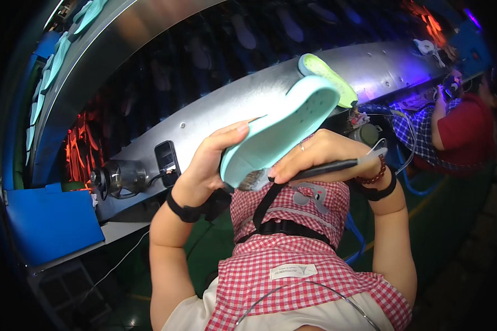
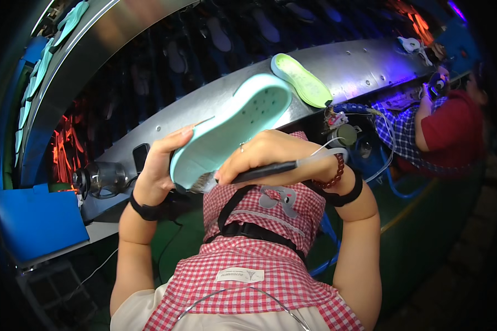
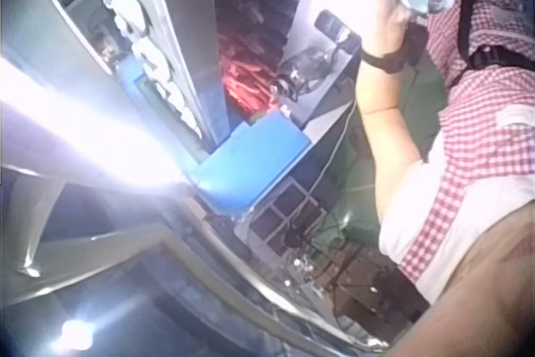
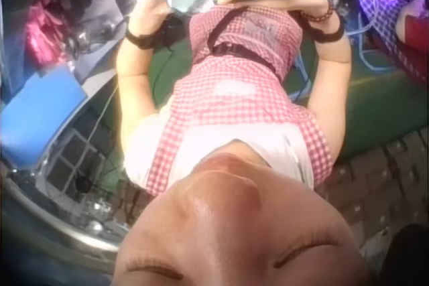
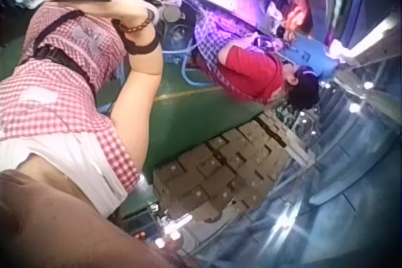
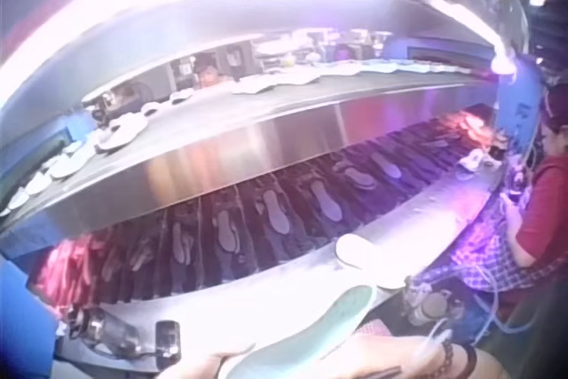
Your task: Painting glue or primer onto the bottom of shoe soles at a manufacturing line.
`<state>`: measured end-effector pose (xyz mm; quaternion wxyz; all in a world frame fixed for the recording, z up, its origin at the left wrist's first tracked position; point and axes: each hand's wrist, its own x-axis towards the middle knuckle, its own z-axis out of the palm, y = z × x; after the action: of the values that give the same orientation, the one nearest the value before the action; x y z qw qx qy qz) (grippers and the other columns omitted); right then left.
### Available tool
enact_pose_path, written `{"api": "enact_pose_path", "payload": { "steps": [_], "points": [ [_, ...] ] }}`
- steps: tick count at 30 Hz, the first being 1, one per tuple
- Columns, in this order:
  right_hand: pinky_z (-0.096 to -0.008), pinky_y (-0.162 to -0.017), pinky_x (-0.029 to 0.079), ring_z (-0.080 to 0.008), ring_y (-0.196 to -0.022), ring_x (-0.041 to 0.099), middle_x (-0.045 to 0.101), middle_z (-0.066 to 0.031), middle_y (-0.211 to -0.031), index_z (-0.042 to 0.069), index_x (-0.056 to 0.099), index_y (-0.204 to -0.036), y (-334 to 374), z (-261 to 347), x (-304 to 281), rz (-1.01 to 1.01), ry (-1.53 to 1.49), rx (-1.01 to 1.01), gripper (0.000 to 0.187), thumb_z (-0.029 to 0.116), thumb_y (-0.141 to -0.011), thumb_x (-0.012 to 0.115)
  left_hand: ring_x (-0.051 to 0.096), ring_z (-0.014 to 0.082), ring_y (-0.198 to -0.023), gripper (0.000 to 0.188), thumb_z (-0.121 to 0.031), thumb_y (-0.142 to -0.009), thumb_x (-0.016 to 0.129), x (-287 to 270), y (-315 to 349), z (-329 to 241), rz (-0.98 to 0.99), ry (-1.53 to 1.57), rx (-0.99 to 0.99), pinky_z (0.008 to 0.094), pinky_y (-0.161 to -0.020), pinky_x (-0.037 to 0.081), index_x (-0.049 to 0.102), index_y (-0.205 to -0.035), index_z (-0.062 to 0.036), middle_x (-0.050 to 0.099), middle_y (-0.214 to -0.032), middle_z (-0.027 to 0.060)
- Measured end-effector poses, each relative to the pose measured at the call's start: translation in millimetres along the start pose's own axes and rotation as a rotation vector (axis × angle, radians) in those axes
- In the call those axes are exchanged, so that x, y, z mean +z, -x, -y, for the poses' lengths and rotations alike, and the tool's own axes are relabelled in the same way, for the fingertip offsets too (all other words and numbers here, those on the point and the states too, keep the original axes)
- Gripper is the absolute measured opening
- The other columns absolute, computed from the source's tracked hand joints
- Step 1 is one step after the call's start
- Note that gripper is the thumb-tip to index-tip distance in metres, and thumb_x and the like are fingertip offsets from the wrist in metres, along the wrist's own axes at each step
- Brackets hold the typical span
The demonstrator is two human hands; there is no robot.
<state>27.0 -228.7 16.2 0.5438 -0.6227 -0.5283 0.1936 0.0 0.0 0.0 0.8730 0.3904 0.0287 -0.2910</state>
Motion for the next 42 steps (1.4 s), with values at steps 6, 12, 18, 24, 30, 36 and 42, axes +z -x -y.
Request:
{"api": "enact_pose_path", "payload": {
  "steps": [6,12,18,24,30,36,42],
  "points": [
    [-0.0327,-0.077,0.048,-0.0268,-0.089,0.062,0.064,-0.012,-0.096,0.004,0.063,-0.092,10.4,0.8,10.4,0.052,0.024,0.037,0.017,0.01,-0.077,0.058,0.059,0.0171,-0.091,0.044,-0.023,-0.087,0.053,11.4,18.4,1.1,-0.072,-0.147,-0.213,0.0269,-0.077,0.049,0.047,-0.119,0.0049,0.058,-0.106,0.0147],
    [-0.0318,-0.074,0.049,-0.0264,-0.087,0.062,0.065,-0.0102,-0.095,0.005,0.063,-0.092,13.0,18.6,-3.9,0.142,0.215,0.1,0.019,0.011,-0.074,0.059,0.059,0.0147,-0.087,0.045,-0.027,-0.086,0.055,5.5,23.5,-4.5,-0.081,-0.253,-0.274,0.0235,-0.071,0.05,0.048,-0.119,0.0035,0.059,-0.103,0.0125],
    [-0.0309,-0.074,0.05,-0.0255,-0.087,0.063,0.064,-0.0141,-0.095,-0.001,0.061,-0.093,23.8,17.0,-13.0,0.175,0.254,0.066,0.018,0.005,-0.076,0.061,0.059,0.0137,-0.086,0.046,-0.029,-0.088,0.052,6.8,30.8,-3.7,-0.12,-0.324,-0.24,0.0236,-0.07,0.05,0.048,-0.119,0.0044,0.058,-0.103,0.012],
    [-0.0318,-0.08,0.05,-0.0252,-0.09,0.063,0.065,-0.0136,-0.096,0.0,0.064,-0.094,33.2,-6.1,-6.6,-0.054,0.169,0.11,0.019,0.003,-0.075,0.063,0.059,0.0142,-0.089,0.048,-0.031,-0.088,0.051,7.2,33.6,-5.7,-0.153,-0.318,-0.171,0.0228,-0.072,0.049,0.046,-0.12,0.0047,0.057,-0.107,0.0126],
    [-0.0231,-0.071,0.05,-0.0141,-0.08,0.063,0.066,-0.0134,-0.091,0.001,0.064,-0.1,28.3,2.0,9.4,-0.218,-0.212,0.185,0.026,0.002,-0.074,0.066,0.057,0.0196,-0.097,0.047,-0.029,-0.089,0.048,-6.2,28.2,6.1,-0.136,-0.21,-0.066,0.0301,-0.082,0.048,0.043,-0.123,0.0034,0.055,-0.111,0.0158],
    [-0.0183,-0.05,0.046,-0.0082,-0.053,0.056,0.063,-0.0083,-0.075,-0.003,0.063,-0.094,19.8,-37.9,26.7,-0.595,-0.4,0.323,0.017,0.004,-0.078,0.06,0.056,0.0254,-0.102,0.048,-0.026,-0.089,0.042,-1.9,6.4,28.7,-0.088,0.101,0.061,0.0372,-0.088,0.047,0.034,-0.128,0.0018,0.051,-0.116,0.0181],
    [-0.0168,-0.042,0.041,-0.0053,-0.046,0.051,0.06,-0.0035,-0.067,-0.002,0.062,-0.097,16.9,-70.9,31.8,-1.198,-0.13,0.304,0.018,0.006,-0.081,0.058,0.058,0.0359,-0.095,0.049,-0.029,-0.089,0.043,-21.0,-0.4,46.0,-0.15,0.186,0.053,0.0523,-0.077,0.051,0.036,-0.124,0.0035,0.051,-0.113,0.0236]
  ]
}}
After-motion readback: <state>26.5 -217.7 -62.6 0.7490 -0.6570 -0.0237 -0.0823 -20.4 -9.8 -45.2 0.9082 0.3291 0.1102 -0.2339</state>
